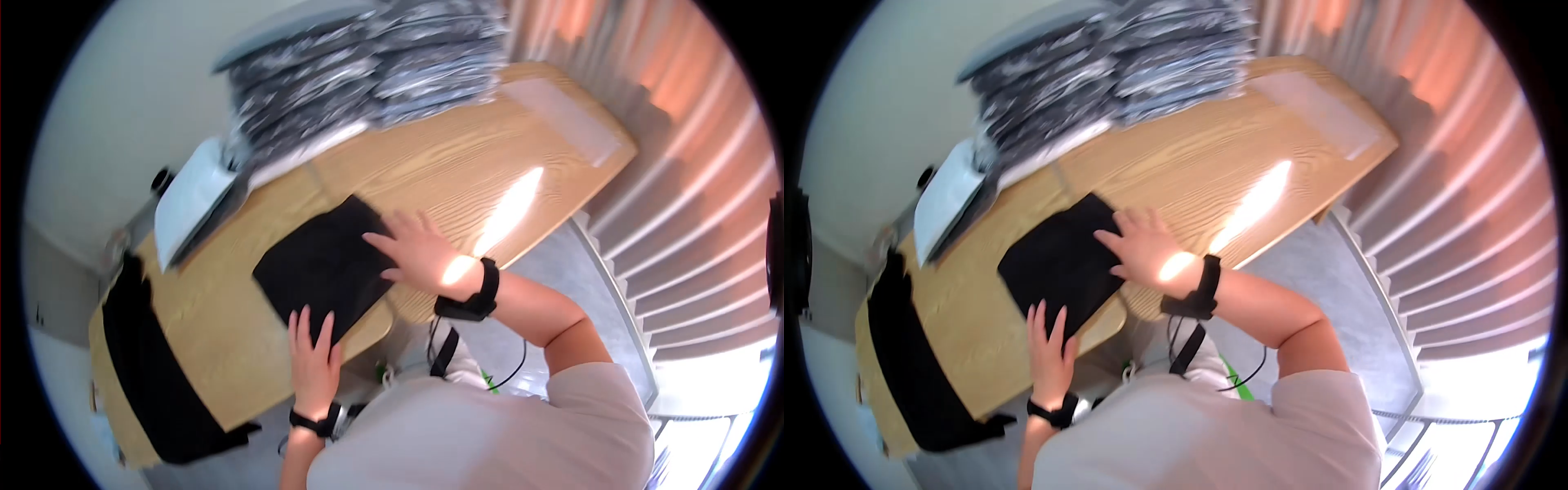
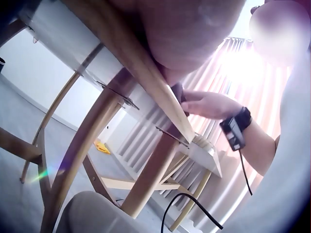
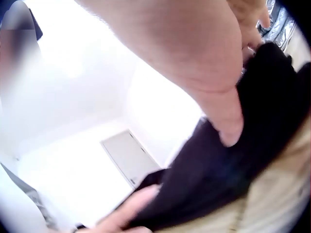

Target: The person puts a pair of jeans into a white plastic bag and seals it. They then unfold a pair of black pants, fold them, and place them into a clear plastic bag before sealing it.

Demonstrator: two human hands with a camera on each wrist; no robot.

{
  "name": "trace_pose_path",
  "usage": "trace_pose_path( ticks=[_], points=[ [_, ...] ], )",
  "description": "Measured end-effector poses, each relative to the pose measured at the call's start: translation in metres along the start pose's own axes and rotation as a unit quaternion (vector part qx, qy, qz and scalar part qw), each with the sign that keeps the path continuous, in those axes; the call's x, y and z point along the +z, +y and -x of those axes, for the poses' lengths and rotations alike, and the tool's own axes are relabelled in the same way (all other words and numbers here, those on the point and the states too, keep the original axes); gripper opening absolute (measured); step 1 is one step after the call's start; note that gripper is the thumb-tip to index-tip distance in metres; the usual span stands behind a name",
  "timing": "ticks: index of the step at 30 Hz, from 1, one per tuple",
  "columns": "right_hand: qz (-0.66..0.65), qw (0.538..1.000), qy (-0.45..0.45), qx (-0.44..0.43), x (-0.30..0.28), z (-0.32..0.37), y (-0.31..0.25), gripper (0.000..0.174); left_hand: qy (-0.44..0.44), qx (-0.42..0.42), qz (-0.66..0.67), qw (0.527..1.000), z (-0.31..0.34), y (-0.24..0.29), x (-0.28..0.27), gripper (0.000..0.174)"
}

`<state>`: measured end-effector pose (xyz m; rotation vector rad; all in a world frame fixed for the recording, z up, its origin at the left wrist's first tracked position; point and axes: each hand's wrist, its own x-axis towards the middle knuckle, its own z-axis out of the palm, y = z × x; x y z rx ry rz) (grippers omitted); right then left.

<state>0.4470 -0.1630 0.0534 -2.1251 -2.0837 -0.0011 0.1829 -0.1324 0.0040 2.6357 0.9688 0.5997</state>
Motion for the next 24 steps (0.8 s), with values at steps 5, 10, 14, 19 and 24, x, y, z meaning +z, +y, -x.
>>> trace_pose_path(
  ticks=[5, 10, 14, 19, 24],
  points=[
    [-0.08, 0.959, 0.272, 0.019, -0.087, 0.042, 0.077, 0.036, 0.006, -0.037, -0.003, 0.999, -0.002, 0.014, 0.011, 0.054],
    [-0.132, 0.903, 0.239, 0.333, -0.123, 0.089, 0.219, 0.031, 0.024, -0.056, -0.041, 0.997, -0.016, 0.023, 0.028, 0.051],
    [-0.224, 0.83, 0.32, 0.4, -0.069, 0.132, 0.407, 0.023, 0.032, -0.044, -0.065, 0.996, -0.018, 0.024, 0.032, 0.048],
    [0.218, 0.84, 0.154, 0.473, -0.045, 0.151, 0.475, 0.032, 0.068, -0.032, -0.082, 0.994, -0.026, 0.038, 0.02, 0.045],
    [0.248, 0.866, 0.031, 0.432, -0.037, 0.151, 0.509, 0.028, 0.059, -0.039, -0.094, 0.993, -0.028, 0.038, 0.022, 0.045]
  ],
)
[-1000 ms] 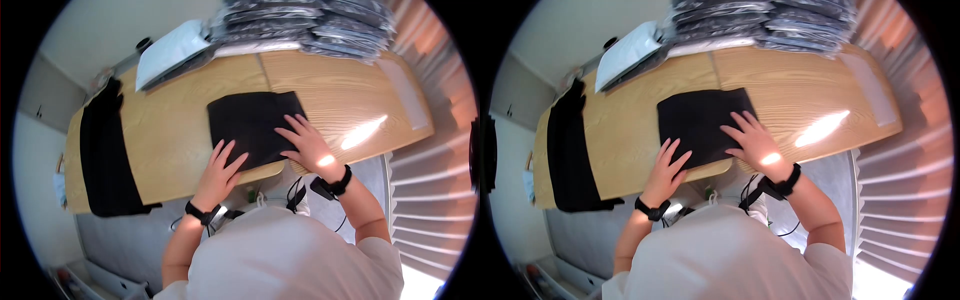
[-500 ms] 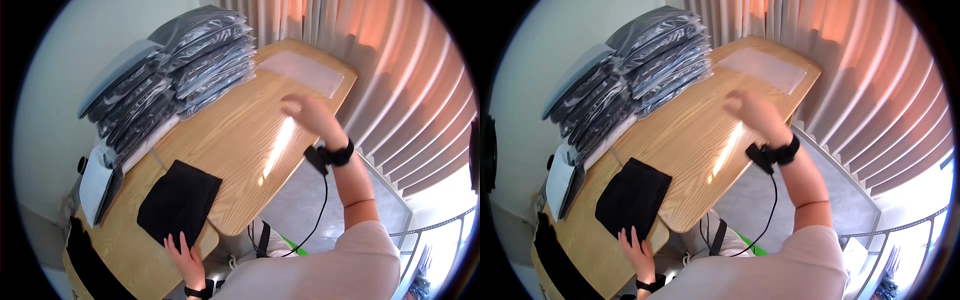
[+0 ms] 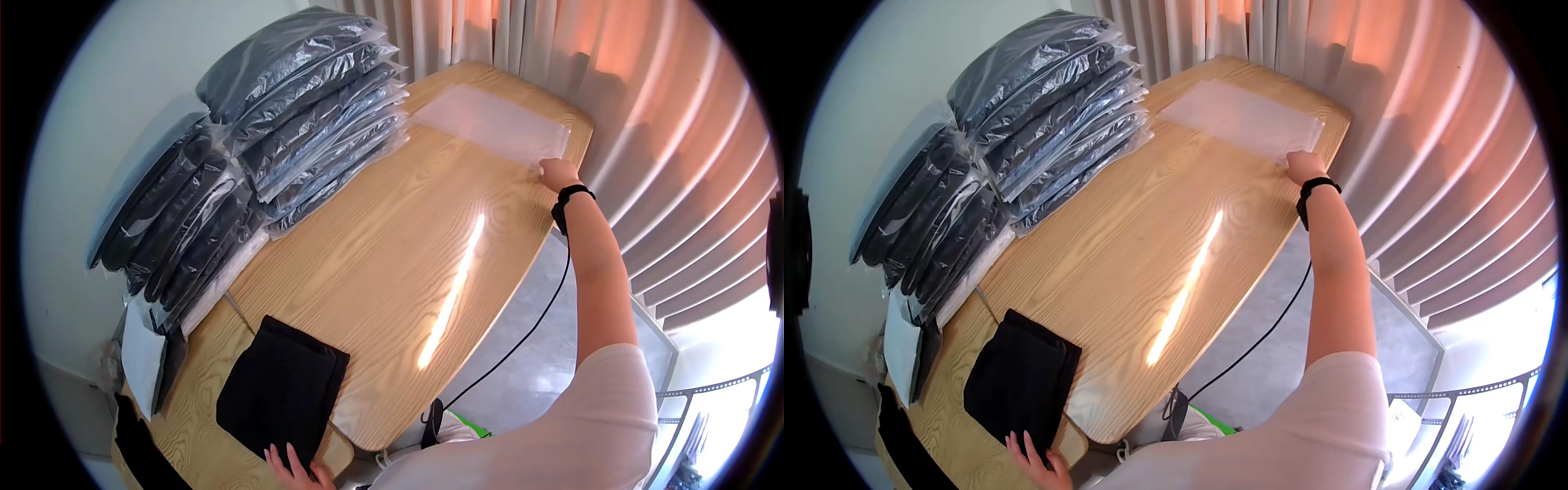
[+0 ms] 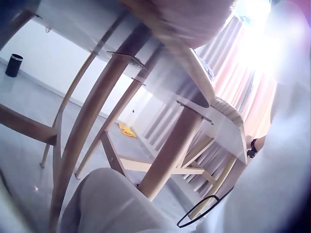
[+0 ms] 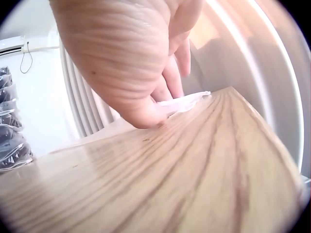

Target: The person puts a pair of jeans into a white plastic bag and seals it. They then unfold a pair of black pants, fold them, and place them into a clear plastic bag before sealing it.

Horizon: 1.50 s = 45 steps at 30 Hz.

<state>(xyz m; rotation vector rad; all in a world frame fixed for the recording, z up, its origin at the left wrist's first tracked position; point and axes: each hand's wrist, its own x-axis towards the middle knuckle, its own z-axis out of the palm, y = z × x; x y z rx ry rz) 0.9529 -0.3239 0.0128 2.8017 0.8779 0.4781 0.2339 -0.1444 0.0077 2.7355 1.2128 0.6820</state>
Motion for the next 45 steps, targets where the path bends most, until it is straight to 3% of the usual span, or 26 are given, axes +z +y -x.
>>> trace_pose_path(
  ticks=[2, 4, 6, 7, 9, 10, 12, 14, 16, 17, 20, 23, 24, 27, 28, 29, 30, 32, 34, 36, 37, 40, 41, 42, 44, 45],
  points=[
    [0.004, 0.993, -0.108, 0.04, 0.003, -0.012, 0.006, 0.019, 0.0, -0.006, 0.0, 1.0, -0.001, 0.001, 0.001, 0.046],
    [0.0, 0.998, -0.052, 0.033, -0.001, -0.009, 0.005, 0.022, 0.001, -0.009, 0.004, 1.0, 0.0, 0.0, 0.003, 0.046],
    [-0.115, 0.976, 0.059, 0.174, -0.015, -0.008, -0.001, 0.022, 0.013, 0.0, 0.008, 1.0, 0.001, -0.003, 0.005, 0.046],
    [-0.114, 0.977, 0.059, 0.172, -0.025, -0.008, -0.007, 0.022, 0.013, -0.001, 0.009, 1.0, 0.001, -0.002, 0.005, 0.046],
    [-0.261, 0.905, 0.267, 0.206, -0.04, -0.009, -0.021, 0.018, 0.009, -0.005, 0.01, 1.0, -0.001, 0.0, 0.002, 0.046],
    [-0.262, 0.905, 0.268, 0.202, -0.047, -0.01, -0.03, 0.018, 0.01, -0.008, 0.01, 1.0, -0.001, 0.001, 0.0, 0.046],
    [-0.32, 0.861, 0.395, 0.01, -0.061, -0.007, -0.051, 0.017, 0.009, -0.008, 0.02, 1.0, -0.001, 0.001, 0.0, 0.047],
    [-0.439, 0.865, 0.24, 0.024, -0.123, 0.034, -0.106, 0.019, 0.013, -0.006, 0.022, 1.0, -0.002, 0.001, -0.001, 0.047],
    [-0.513, 0.802, 0.293, -0.095, -0.126, 0.048, -0.144, 0.019, 0.013, -0.005, 0.017, 1.0, 0.001, -0.004, 0.002, 0.047],
    [-0.519, 0.798, 0.289, -0.1, -0.132, 0.059, -0.162, 0.019, 0.002, -0.008, 0.018, 1.0, 0.004, -0.009, 0.009, 0.049],
    [-0.6, 0.757, 0.201, -0.163, -0.184, 0.109, -0.22, 0.018, 0.001, -0.007, 0.03, 1.0, 0.006, -0.013, 0.012, 0.052],
    [-0.731, 0.624, 0.142, -0.237, -0.21, 0.149, -0.279, 0.015, -0.001, -0.012, 0.099, 0.995, 0.003, -0.013, 0.006, 0.05],
    [-0.741, 0.61, 0.118, -0.253, -0.221, 0.166, -0.297, 0.015, -0.002, -0.018, 0.139, 0.99, 0.002, -0.014, 0.001, 0.049],
    [-0.709, 0.609, -0.001, -0.356, -0.258, 0.225, -0.341, 0.018, -0.02, -0.084, 0.334, 0.938, 0.007, -0.035, -0.014, 0.045],
    [-0.685, 0.578, -0.076, -0.437, -0.266, 0.243, -0.353, 0.013, -0.021, -0.12, 0.426, 0.897, 0.006, -0.041, -0.023, 0.043],
    [-0.689, 0.497, -0.165, -0.501, -0.27, 0.258, -0.371, 0.015, -0.043, -0.161, 0.489, 0.856, 0.004, -0.045, -0.04, 0.04],
    [-0.645, 0.473, -0.217, -0.559, -0.272, 0.273, -0.385, 0.017, -0.033, -0.167, 0.486, 0.857, 0.001, -0.053, -0.048, 0.04],
    [-0.563, 0.416, -0.261, -0.665, -0.273, 0.303, -0.414, 0.023, -0.025, -0.114, 0.663, 0.739, -0.006, -0.068, -0.062, 0.04],
    [-0.539, 0.356, -0.269, -0.715, -0.27, 0.334, -0.429, 0.032, -0.035, -0.099, 0.68, 0.726, -0.014, -0.077, -0.074, 0.037],
    [-0.489, 0.32, -0.311, -0.749, -0.27, 0.351, -0.442, 0.032, -0.149, -0.065, 0.6, 0.783, -0.022, -0.091, -0.078, 0.035],
    [-0.487, 0.319, -0.31, -0.752, -0.269, 0.357, -0.445, 0.032, -0.156, -0.027, 0.525, 0.837, -0.026, -0.09, -0.079, 0.035],
    [-0.46, 0.334, -0.315, -0.76, -0.269, 0.365, -0.451, 0.033, -0.191, -0.004, 0.482, 0.855, -0.041, -0.087, -0.079, 0.037],
    [-0.451, 0.335, -0.302, -0.77, -0.27, 0.365, -0.452, 0.033, -0.157, -0.075, 0.509, 0.843, -0.042, -0.079, -0.078, 0.039],
    [-0.442, 0.338, -0.289, -0.779, -0.271, 0.364, -0.452, 0.033, -0.155, -0.074, 0.512, 0.841, -0.046, -0.076, -0.081, 0.039],
    [-0.459, 0.338, -0.276, -0.774, -0.265, 0.367, -0.453, 0.03, -0.171, -0.225, 0.537, 0.795, -0.058, -0.075, -0.085, 0.038],
    [-0.476, 0.335, -0.261, -0.77, -0.265, 0.369, -0.453, 0.026, -0.169, -0.225, 0.54, 0.794, -0.06, -0.076, -0.081, 0.038]
  ],
)
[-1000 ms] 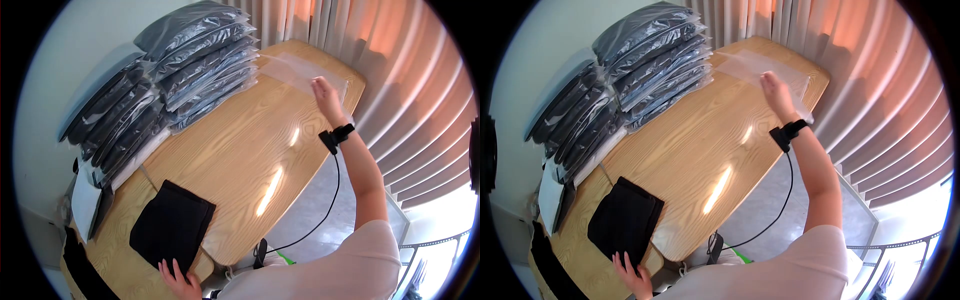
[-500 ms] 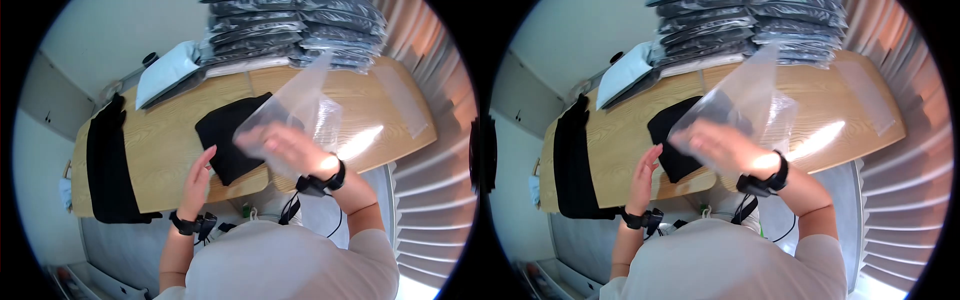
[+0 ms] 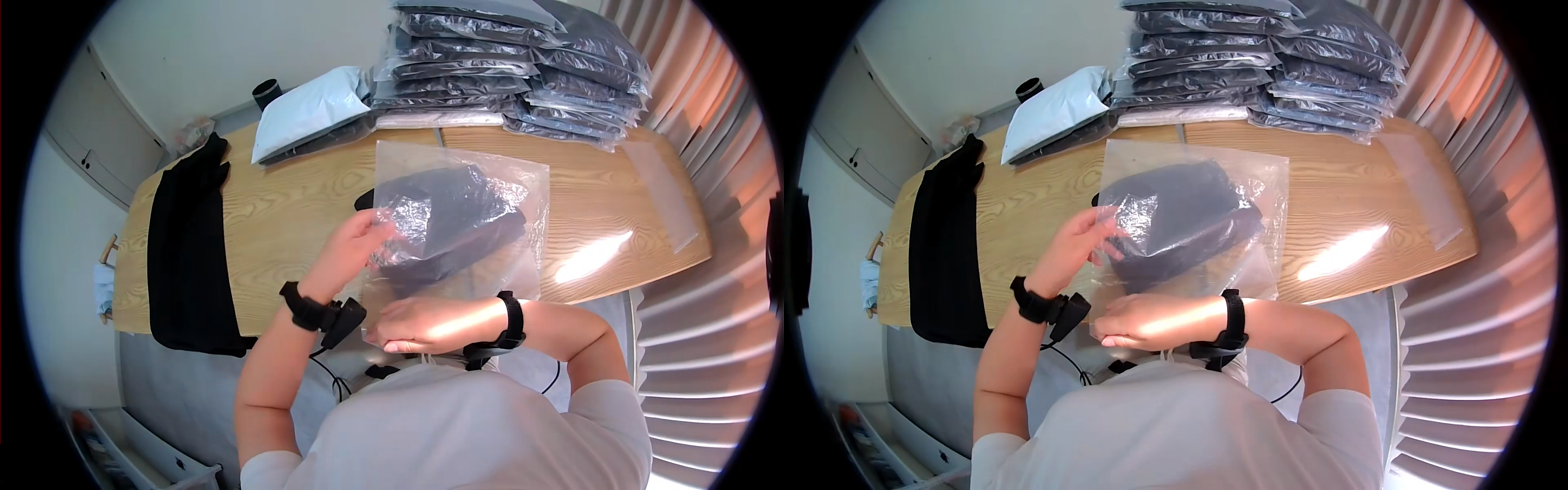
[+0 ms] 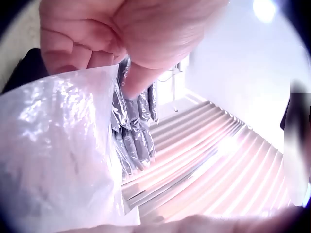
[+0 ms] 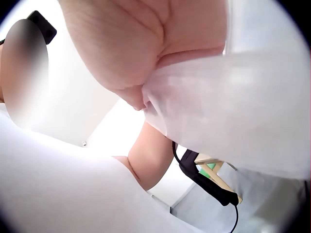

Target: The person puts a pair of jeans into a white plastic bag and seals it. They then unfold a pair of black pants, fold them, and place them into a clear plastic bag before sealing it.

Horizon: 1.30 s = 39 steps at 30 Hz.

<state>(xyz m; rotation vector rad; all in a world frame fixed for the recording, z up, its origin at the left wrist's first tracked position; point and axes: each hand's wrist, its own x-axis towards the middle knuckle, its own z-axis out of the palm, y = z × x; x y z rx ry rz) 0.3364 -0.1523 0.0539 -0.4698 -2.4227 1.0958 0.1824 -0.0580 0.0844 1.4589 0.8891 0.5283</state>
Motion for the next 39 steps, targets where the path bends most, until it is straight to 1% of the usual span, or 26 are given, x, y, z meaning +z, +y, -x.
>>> trace_pose_path(
  ticks=[1, 3, 5, 6, 7, 8, 9, 10, 11, 13, 14, 16, 18, 20, 22, 23, 25, 26, 27, 29, 31, 33, 35, 37, 38, 39],
  points=[
    [0.001, 1.0, -0.006, 0.0, -0.002, 0.001, -0.002, 0.026, -0.01, 0.015, 0.002, 1.0, -0.004, -0.005, -0.001, 0.037],
    [0.071, 0.996, 0.047, 0.028, -0.011, 0.008, -0.012, 0.032, -0.01, 0.031, 0.005, 0.999, -0.007, -0.01, -0.008, 0.037],
    [0.1, 0.981, 0.125, 0.111, -0.041, 0.017, -0.029, 0.034, 0.088, 0.07, 0.062, 0.992, -0.006, -0.014, -0.018, 0.036],
    [0.181, 0.956, 0.204, 0.107, -0.055, 0.023, -0.031, 0.029, 0.095, 0.068, 0.064, 0.991, -0.002, -0.018, -0.029, 0.036],
    [0.173, 0.932, 0.267, 0.174, -0.068, 0.032, -0.035, 0.023, 0.144, 0.092, 0.093, 0.981, 0.004, -0.023, -0.047, 0.035],
    [0.145, 0.883, 0.347, 0.281, -0.078, 0.037, -0.039, 0.021, 0.191, 0.114, 0.121, 0.967, 0.011, -0.029, -0.065, 0.034],
    [0.149, 0.861, 0.414, 0.255, -0.089, 0.054, -0.015, 0.019, 0.233, 0.111, 0.134, 0.957, 0.02, -0.032, -0.082, 0.032],
    [0.158, 0.842, 0.431, 0.282, -0.105, 0.067, -0.003, 0.026, 0.273, 0.109, 0.146, 0.945, 0.03, -0.036, -0.101, 0.03],
    [0.157, 0.844, 0.428, 0.284, -0.114, 0.082, 0.015, 0.026, 0.309, 0.128, 0.159, 0.929, 0.037, -0.053, -0.125, 0.029],
    [0.202, 0.792, 0.436, 0.377, -0.122, 0.105, 0.046, 0.042, 0.367, 0.16, 0.201, 0.894, 0.052, -0.077, -0.163, 0.029],
    [0.201, 0.793, 0.434, 0.378, -0.122, 0.102, 0.046, 0.042, 0.39, 0.147, 0.208, 0.885, 0.06, -0.084, -0.176, 0.029],
    [0.115, 0.732, 0.369, 0.561, -0.123, 0.096, 0.046, 0.061, 0.417, 0.133, 0.216, 0.873, 0.074, -0.099, -0.2, 0.029],
    [0.108, 0.737, 0.367, 0.557, -0.122, 0.098, 0.063, 0.062, 0.468, 0.095, 0.209, 0.853, 0.085, -0.118, -0.218, 0.031],
    [0.1, 0.743, 0.365, 0.552, -0.122, 0.095, 0.069, 0.062, 0.481, 0.062, 0.207, 0.85, 0.089, -0.139, -0.234, 0.032],
    [-0.059, 0.77, 0.301, 0.559, -0.124, 0.09, 0.063, 0.058, 0.477, 0.008, 0.211, 0.853, 0.09, -0.145, -0.238, 0.04],
    [-0.06, 0.773, 0.297, 0.557, -0.122, 0.087, 0.062, 0.058, 0.481, 0.008, 0.21, 0.851, 0.091, -0.148, -0.241, 0.04],
    [-0.078, 0.757, 0.356, 0.542, -0.113, 0.086, 0.058, 0.043, 0.533, -0.01, 0.145, 0.833, 0.093, -0.144, -0.237, 0.048],
    [-0.132, 0.768, 0.354, 0.518, -0.108, 0.094, 0.062, 0.04, 0.535, -0.027, 0.039, 0.844, 0.098, -0.144, -0.242, 0.051],
    [-0.133, 0.769, 0.349, 0.519, -0.103, 0.095, 0.06, 0.04, 0.538, -0.032, 0.04, 0.841, 0.104, -0.141, -0.238, 0.051],
    [-0.17, 0.765, 0.377, 0.494, -0.097, 0.098, 0.05, 0.038, 0.532, 0.047, -0.109, 0.839, 0.112, -0.113, -0.217, 0.047],
    [-0.14, 0.767, 0.363, 0.51, -0.093, 0.105, 0.037, 0.041, 0.467, 0.067, -0.136, 0.871, 0.125, -0.07, -0.171, 0.042],
    [-0.195, 0.77, 0.415, 0.444, -0.088, 0.117, 0.023, 0.044, 0.378, 0.045, -0.153, 0.912, 0.133, -0.039, -0.126, 0.041],
    [-0.233, 0.753, 0.421, 0.449, -0.084, 0.137, 0.018, 0.045, 0.293, 0.064, -0.164, 0.94, 0.131, -0.026, -0.082, 0.04],
    [-0.279, 0.724, 0.457, 0.435, -0.078, 0.159, 0.021, 0.043, 0.203, 0.042, -0.181, 0.961, 0.117, -0.02, -0.042, 0.04],
    [-0.275, 0.722, 0.457, 0.44, -0.074, 0.171, 0.024, 0.043, 0.146, 0.032, -0.135, 0.979, 0.105, -0.022, -0.027, 0.04],
    [-0.343, 0.681, 0.479, 0.434, -0.071, 0.182, 0.028, 0.043, 0.099, 0.002, -0.114, 0.989, 0.091, -0.023, -0.013, 0.04]
  ],
)
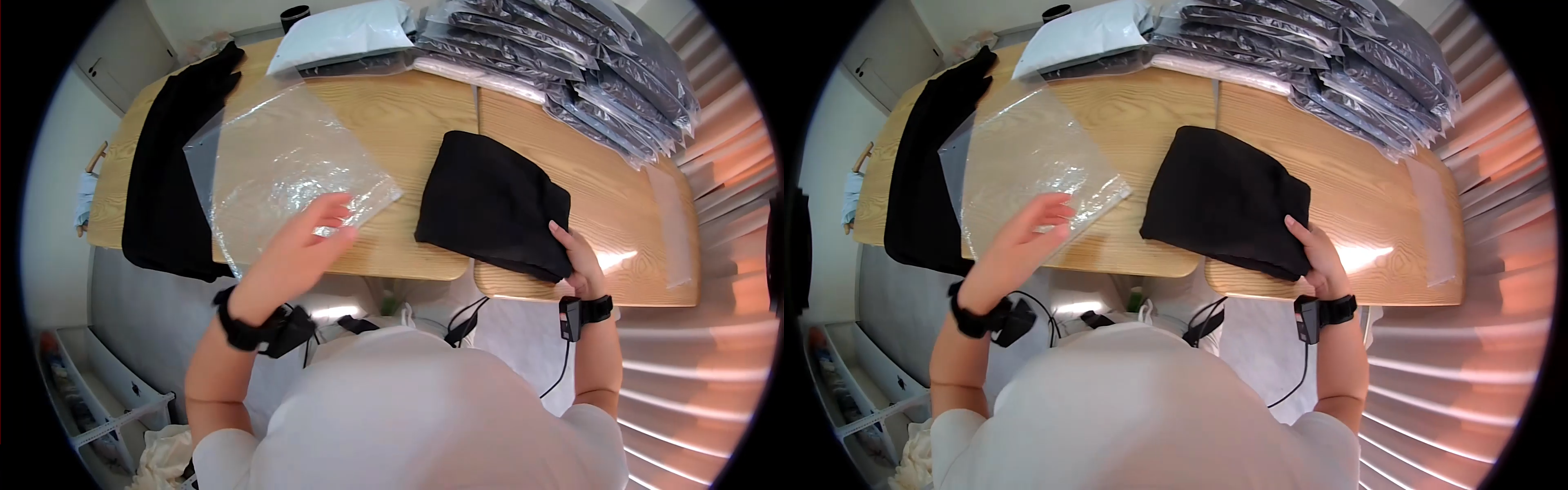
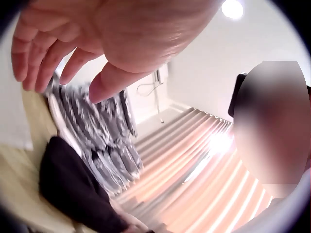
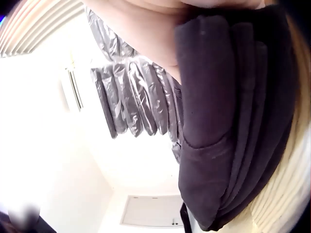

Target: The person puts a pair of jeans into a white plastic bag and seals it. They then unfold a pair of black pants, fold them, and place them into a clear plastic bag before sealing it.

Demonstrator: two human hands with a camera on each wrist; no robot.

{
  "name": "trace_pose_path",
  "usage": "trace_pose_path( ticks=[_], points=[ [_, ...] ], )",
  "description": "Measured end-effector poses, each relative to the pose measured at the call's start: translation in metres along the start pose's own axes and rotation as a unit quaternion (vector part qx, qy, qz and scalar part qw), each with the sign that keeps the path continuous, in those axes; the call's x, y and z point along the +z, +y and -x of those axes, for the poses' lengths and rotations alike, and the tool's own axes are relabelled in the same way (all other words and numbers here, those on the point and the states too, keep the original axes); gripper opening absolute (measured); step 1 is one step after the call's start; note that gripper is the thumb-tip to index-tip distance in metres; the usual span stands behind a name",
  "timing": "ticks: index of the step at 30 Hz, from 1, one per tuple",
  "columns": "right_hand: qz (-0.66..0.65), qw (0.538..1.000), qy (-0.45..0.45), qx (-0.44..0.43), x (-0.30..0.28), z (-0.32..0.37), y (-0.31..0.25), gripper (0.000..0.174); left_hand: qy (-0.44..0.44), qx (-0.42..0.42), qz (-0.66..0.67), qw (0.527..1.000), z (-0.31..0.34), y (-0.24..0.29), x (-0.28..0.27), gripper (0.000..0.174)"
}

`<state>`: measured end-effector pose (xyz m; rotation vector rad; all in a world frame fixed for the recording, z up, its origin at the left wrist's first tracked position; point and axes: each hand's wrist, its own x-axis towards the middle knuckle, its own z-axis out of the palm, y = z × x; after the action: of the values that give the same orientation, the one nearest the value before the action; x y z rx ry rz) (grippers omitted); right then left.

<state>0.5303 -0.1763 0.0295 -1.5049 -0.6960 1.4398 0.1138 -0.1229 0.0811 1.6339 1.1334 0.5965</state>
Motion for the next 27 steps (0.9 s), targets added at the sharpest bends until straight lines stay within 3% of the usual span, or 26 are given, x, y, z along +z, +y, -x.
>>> trace_pose_path(
  ticks=[1, 4, 6, 8, 9, 10, 12, 14, 17, 20, 22, 23, 24, 25, 27],
  points=[
    [-0.075, 0.997, 0.003, 0.037, -0.008, 0.002, 0.005, 0.042, -0.051, -0.026, 0.018, 0.998, -0.013, 0.002, 0.015, 0.04],
    [-0.175, 0.984, 0.021, 0.016, -0.008, 0.015, 0.016, 0.042, -0.09, -0.056, 0.037, 0.994, -0.057, -0.01, 0.06, 0.044],
    [-0.186, 0.981, 0.06, 0.016, -0.001, 0.025, 0.02, 0.046, -0.09, -0.155, 0.136, 0.974, -0.081, -0.007, 0.078, 0.051],
    [-0.188, 0.971, 0.044, -0.138, 0.007, 0.03, 0.027, 0.057, -0.112, -0.152, 0.132, 0.973, -0.094, -0.004, 0.087, 0.057],
    [-0.175, 0.975, 0.077, -0.116, 0.014, 0.039, 0.024, 0.07, -0.134, -0.14, 0.185, 0.963, -0.096, -0.002, 0.091, 0.056],
    [-0.179, 0.974, 0.081, -0.116, 0.018, 0.042, 0.023, 0.07, -0.155, -0.131, 0.238, 0.95, -0.096, 0.002, 0.094, 0.055],
    [-0.129, 0.975, 0.035, -0.176, 0.026, 0.043, 0.024, 0.083, -0.131, -0.138, 0.257, 0.947, -0.089, 0.019, 0.1, 0.053],
    [-0.161, 0.969, 0.028, -0.187, 0.029, 0.042, 0.026, 0.077, -0.105, -0.144, 0.275, 0.945, -0.085, 0.023, 0.103, 0.053],
    [-0.131, 0.979, -0.012, -0.153, 0.033, 0.042, 0.028, 0.05, -0.075, -0.089, 0.351, 0.929, -0.083, 0.019, 0.109, 0.056],
    [-0.12, 0.984, -0.025, -0.128, 0.032, 0.039, 0.029, 0.05, -0.041, -0.016, 0.287, 0.957, -0.078, 0.027, 0.113, 0.059],
    [-0.121, 0.985, -0.025, -0.122, 0.034, 0.037, 0.03, 0.048, -0.043, 0.098, 0.151, 0.983, -0.079, 0.03, 0.117, 0.061],
    [-0.119, 0.986, -0.029, -0.115, 0.035, 0.037, 0.03, 0.047, -0.048, 0.099, 0.152, 0.982, -0.079, 0.033, 0.12, 0.061],
    [-0.12, 0.986, -0.024, -0.115, 0.036, 0.036, 0.031, 0.047, -0.009, 0.173, 0.001, 0.985, -0.075, 0.043, 0.124, 0.061],
    [-0.113, 0.986, -0.022, -0.119, 0.037, 0.034, 0.032, 0.047, 0.03, 0.242, -0.148, 0.959, -0.072, 0.053, 0.128, 0.061],
    [-0.097, 0.987, -0.016, -0.129, 0.04, 0.035, 0.033, 0.042, -0.009, 0.226, -0.165, 0.96, -0.066, 0.072, 0.141, 0.062]
  ],
)
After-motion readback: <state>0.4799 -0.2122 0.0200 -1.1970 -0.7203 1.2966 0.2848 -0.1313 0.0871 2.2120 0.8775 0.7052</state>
